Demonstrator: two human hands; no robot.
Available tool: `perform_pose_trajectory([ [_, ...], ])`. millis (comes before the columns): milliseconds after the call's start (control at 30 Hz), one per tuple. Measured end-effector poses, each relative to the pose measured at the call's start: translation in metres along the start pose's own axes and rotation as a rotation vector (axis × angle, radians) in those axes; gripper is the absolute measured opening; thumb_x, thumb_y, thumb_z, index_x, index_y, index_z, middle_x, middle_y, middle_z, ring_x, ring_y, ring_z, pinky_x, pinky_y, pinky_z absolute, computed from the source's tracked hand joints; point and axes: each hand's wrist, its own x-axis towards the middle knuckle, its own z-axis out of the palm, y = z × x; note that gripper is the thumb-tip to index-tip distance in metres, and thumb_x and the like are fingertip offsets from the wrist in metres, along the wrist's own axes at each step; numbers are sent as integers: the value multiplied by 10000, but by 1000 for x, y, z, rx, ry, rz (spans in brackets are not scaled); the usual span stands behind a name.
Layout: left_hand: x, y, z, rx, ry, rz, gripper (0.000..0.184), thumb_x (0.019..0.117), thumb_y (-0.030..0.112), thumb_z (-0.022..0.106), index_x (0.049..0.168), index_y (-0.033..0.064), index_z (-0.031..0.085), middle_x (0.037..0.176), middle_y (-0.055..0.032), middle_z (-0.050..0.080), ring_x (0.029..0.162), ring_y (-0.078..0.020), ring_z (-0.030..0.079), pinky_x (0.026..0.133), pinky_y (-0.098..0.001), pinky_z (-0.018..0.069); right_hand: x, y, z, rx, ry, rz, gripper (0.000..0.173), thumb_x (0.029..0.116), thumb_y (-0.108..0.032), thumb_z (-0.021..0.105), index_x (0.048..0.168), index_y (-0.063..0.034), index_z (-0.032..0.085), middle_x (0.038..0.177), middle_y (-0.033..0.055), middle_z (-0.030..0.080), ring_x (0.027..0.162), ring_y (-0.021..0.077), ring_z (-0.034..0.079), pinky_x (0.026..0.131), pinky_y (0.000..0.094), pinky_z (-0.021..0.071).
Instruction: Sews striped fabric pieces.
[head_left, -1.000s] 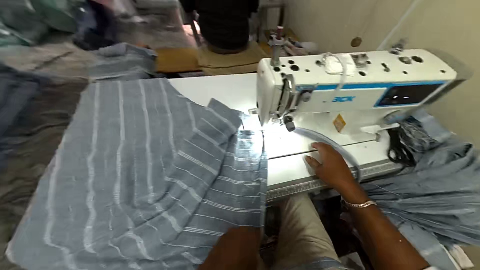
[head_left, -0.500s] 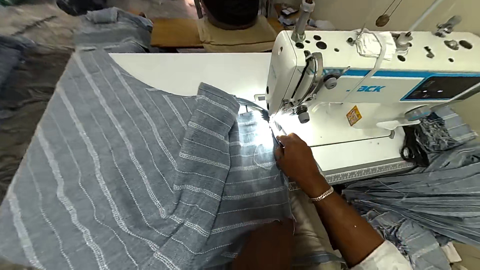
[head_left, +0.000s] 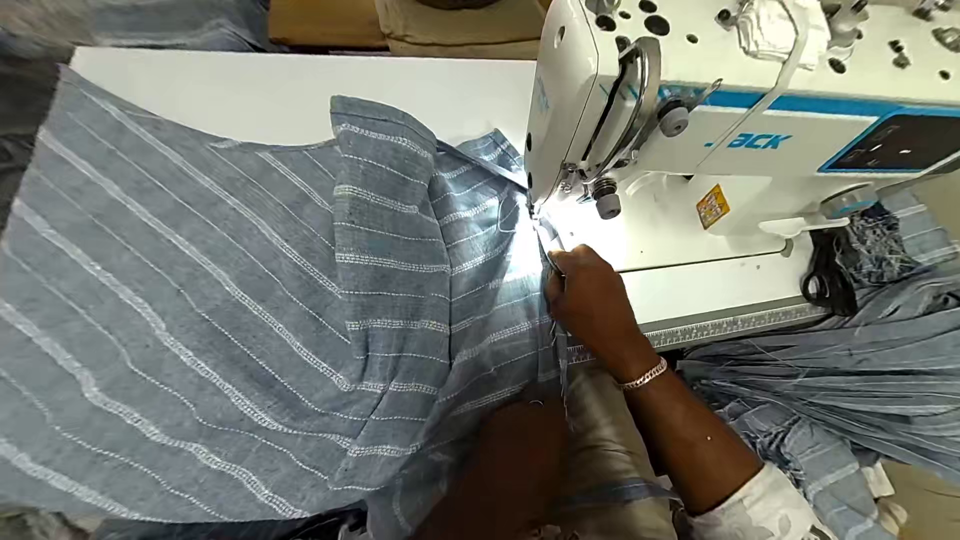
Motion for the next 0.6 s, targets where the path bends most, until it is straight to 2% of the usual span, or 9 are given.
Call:
perform_pose_trajectory([
  [33, 4, -4, 3, 3, 16, -1, 553, 900, 82, 680, 1418, 17, 495, 1220, -249, 647, 1119, -445, 648, 898, -604, 535, 0, 0, 1, -6, 2, 3, 353, 995, -158, 562, 1303, -51, 697, 1101, 149, 670, 912, 281, 696, 770, 444, 594],
  [167, 9, -10, 3, 4, 19, 5, 529, 902, 92, 687, 1397, 53, 505, 1186, -201, 648, 1091, -395, 657, 885, -556, 553, -1, 1, 2, -15, 6, 1, 354, 993, -154, 562, 1304, -49, 696, 1080, 142, 666, 890, 276, 692, 751, 437, 593],
  [267, 12, -12, 6, 18, 30, 25, 546, 890, 74, 690, 1403, 82, 503, 1207, -188, 638, 1068, -382, 664, 860, -541, 565, -2, 1, 2, -14, 3, -4, 366, 995, -152, 554, 1321, -53, 689, 1084, 136, 667, 882, 271, 693, 748, 430, 595],
  [433, 17, -10, 8, -5, 64, 37, 550, 873, 57, 713, 1377, 63, 492, 1198, -178, 629, 1071, -362, 665, 870, -511, 571, -3, 1, 3, -17, 7, 1, 363, 990, -151, 555, 1313, -62, 696, 1081, 135, 668, 899, 268, 693, 751, 430, 592],
  [600, 20, -8, 11, 33, 52, 39, 554, 879, 67, 713, 1389, 79, 496, 1208, -176, 628, 1083, -367, 661, 869, -527, 569, -4, 1, 2, -23, -5, 0, 368, 987, -146, 553, 1317, -63, 694, 1091, 135, 664, 903, 272, 690, 755, 433, 590],
])
